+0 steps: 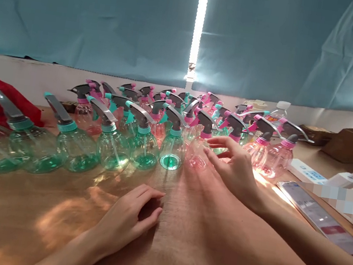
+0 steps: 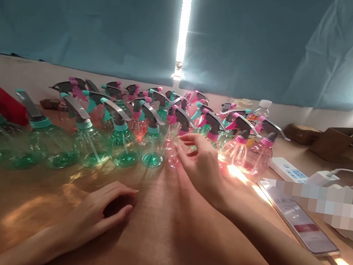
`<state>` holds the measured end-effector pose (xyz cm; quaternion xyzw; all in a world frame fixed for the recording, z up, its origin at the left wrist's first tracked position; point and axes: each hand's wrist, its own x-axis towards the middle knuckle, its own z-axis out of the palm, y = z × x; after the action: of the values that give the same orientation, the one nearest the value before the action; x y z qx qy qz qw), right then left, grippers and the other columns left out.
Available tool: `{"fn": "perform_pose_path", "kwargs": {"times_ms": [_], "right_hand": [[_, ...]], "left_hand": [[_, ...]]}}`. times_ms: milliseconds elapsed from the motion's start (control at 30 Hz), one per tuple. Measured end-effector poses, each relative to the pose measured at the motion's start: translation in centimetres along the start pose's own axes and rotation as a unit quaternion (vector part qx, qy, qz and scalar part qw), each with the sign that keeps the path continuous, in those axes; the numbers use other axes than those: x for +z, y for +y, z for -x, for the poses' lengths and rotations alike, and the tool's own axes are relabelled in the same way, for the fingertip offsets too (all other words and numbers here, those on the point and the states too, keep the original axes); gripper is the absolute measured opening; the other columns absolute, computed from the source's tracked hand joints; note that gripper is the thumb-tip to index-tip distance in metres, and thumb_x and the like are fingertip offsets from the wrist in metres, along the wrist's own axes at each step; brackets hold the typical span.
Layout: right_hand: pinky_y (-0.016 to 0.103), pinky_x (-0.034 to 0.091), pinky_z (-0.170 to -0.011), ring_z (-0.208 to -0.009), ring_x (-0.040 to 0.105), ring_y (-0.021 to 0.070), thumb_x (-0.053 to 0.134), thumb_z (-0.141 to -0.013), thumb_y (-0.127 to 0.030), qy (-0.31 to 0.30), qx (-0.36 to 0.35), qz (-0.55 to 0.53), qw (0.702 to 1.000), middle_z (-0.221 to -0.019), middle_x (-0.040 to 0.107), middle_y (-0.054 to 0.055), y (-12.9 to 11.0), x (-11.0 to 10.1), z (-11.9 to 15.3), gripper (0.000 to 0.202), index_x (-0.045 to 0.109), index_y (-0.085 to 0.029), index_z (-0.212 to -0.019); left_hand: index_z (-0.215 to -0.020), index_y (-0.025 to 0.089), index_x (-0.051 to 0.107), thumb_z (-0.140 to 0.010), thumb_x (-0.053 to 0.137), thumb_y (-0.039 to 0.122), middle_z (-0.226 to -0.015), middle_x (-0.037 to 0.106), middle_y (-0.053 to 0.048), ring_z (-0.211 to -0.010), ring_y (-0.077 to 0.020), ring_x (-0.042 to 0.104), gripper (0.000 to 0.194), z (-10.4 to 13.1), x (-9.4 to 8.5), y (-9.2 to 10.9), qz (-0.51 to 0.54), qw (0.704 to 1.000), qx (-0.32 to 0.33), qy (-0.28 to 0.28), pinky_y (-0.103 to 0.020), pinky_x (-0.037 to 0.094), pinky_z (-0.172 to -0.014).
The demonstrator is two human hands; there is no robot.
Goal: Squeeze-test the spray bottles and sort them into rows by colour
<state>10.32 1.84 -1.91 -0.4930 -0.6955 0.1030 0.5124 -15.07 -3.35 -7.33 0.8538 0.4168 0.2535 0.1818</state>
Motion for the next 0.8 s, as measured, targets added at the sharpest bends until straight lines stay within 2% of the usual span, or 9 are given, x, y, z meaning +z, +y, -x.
{"fn": "perform_pose_path", "kwargs": {"times_ms": [67, 167, 267, 433, 533, 633, 800], "right_hand": [[0.038, 0.056, -0.067, -0.086, 0.067, 0.0235, 0.061, -0.085, -0.038, 0.016, 0.016, 0.047, 0.999, -0.107, 0.068, 0.01, 0.8, -1.1, -0.3, 0.027, 0.063, -0.018, -0.103], [0.048, 0.052, -0.085, -0.107, 0.062, 0.0313, 0.062, -0.083, -0.044, -0.003, 0.047, 0.081, 0.996, -0.121, 0.064, 0.014, 1.8, -1.5, -0.9, 0.045, 0.058, -0.016, -0.117], [0.05, 0.044, -0.099, -0.122, 0.054, 0.0335, 0.063, -0.081, -0.049, -0.037, 0.069, 0.076, 0.994, -0.131, 0.059, 0.018, 2.4, -0.8, -1.4, 0.062, 0.051, -0.011, -0.129], [0.052, 0.038, -0.104, -0.131, 0.045, 0.0367, 0.059, -0.08, -0.058, -0.062, 0.072, 0.119, 0.988, -0.141, 0.048, 0.022, 2.9, 1.4, -2.3, 0.075, 0.047, -0.009, -0.135], [0.051, 0.039, -0.103, -0.131, 0.044, 0.0375, 0.059, -0.079, -0.057, -0.071, 0.08, 0.135, 0.985, -0.14, 0.05, 0.021, 3.0, 2.5, -2.7, 0.073, 0.049, -0.01, -0.133], [0.052, 0.045, -0.093, -0.122, 0.052, 0.0401, 0.06, -0.079, -0.052, -0.07, 0.087, 0.139, 0.984, -0.131, 0.057, 0.021, 3.2, 3.1, -3.0, 0.067, 0.049, -0.013, -0.133], [0.047, 0.047, -0.083, -0.11, 0.059, 0.0382, 0.061, -0.079, -0.049, -0.077, 0.076, 0.142, 0.984, -0.12, 0.061, 0.018, 2.8, 2.2, -2.0, 0.056, 0.053, -0.016, -0.124]], "left_hand": [[-0.109, 0.023, 0.059, -0.093, 0.049, 0.026, -0.101, 0.065, -0.005, -0.091, -0.0217, 0.063, 0.019, 0.0, 0.1, -0.1, -0.004, 1.0, 0.005, 0.009, -0.035, 0.053, -0.079], [-0.11, 0.024, 0.058, -0.094, 0.049, 0.027, -0.1, 0.065, -0.004, -0.089, -0.0208, 0.065, 0.018, 0.0, 0.2, -0.3, -0.011, 0.999, 0.013, 0.028, -0.033, 0.054, -0.076], [-0.11, 0.025, 0.057, -0.094, 0.049, 0.027, -0.101, 0.066, -0.002, -0.087, -0.0194, 0.067, 0.018, -0.1, 0.3, -0.2, -0.014, 0.999, 0.017, 0.042, -0.031, 0.055, -0.076], [-0.11, 0.026, 0.056, -0.094, 0.049, 0.025, -0.102, 0.066, -0.001, -0.09, -0.0189, 0.069, 0.018, -0.2, 0.2, 0.2, -0.013, 0.998, 0.031, 0.052, -0.031, 0.056, -0.079], [-0.111, 0.027, 0.056, -0.094, 0.05, 0.024, -0.102, 0.066, -0.001, -0.088, -0.0185, 0.069, 0.018, -0.4, 0.2, 0.4, -0.017, 0.998, 0.033, 0.056, -0.03, 0.056, -0.077], [-0.111, 0.027, 0.055, -0.094, 0.05, 0.023, -0.1, 0.066, 0.0, -0.086, -0.0179, 0.068, 0.019, -0.7, 0.2, 0.8, -0.019, 0.997, 0.033, 0.062, -0.029, 0.055, -0.074], [-0.107, 0.026, 0.056, -0.094, 0.049, 0.025, -0.099, 0.066, -0.001, -0.082, -0.0181, 0.066, 0.015, -1.5, 0.8, 1.9, 0.005, 0.998, 0.013, 0.065, -0.031, 0.055, -0.072]]}}
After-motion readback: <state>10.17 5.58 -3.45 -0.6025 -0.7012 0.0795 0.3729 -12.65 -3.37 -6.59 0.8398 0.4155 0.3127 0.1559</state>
